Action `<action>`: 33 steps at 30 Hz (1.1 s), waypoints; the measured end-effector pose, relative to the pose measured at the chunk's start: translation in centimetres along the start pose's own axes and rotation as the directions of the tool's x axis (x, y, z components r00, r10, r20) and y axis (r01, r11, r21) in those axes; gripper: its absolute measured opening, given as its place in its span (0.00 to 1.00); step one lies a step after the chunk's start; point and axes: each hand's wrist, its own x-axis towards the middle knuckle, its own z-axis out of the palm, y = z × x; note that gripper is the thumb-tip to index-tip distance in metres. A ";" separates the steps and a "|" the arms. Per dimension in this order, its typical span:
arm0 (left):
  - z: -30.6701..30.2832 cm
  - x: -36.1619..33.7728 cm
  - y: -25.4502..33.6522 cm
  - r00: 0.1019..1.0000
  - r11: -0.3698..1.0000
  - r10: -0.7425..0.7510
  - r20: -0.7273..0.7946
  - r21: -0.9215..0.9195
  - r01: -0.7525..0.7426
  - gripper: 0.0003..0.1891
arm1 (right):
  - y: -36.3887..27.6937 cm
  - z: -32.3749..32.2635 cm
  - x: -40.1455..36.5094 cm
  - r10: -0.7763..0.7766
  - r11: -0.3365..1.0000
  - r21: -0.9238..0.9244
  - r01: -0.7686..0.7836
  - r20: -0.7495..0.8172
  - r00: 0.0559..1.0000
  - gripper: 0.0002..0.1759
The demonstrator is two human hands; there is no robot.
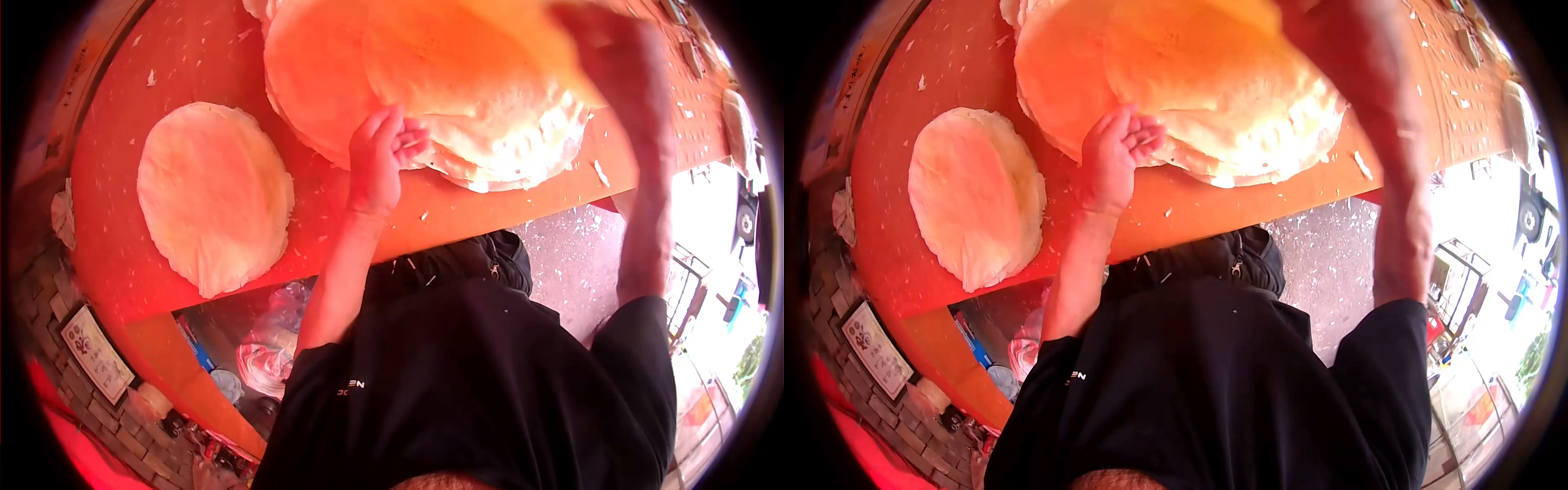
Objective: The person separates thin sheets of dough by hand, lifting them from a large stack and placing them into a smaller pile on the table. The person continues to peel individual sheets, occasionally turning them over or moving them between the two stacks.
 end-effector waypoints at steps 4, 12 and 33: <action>-0.7 -2.2 -0.9 0.987 0.975 -0.069 -0.148 0.199 0.098 0.18 | -1.0 -2.1 -3.3 0.109 0.937 0.324 -0.130 0.083 0.991 0.08; 1.0 -1.6 -2.3 0.991 0.981 -0.116 -0.061 0.146 0.124 0.16 | 2.6 9.5 -8.9 -0.224 0.973 0.033 0.229 0.374 0.900 0.08; 4.3 -0.5 -5.7 0.988 0.983 -0.074 0.134 -0.158 0.095 0.12 | -0.9 7.7 -10.7 -0.310 0.929 0.280 0.242 0.231 0.922 0.15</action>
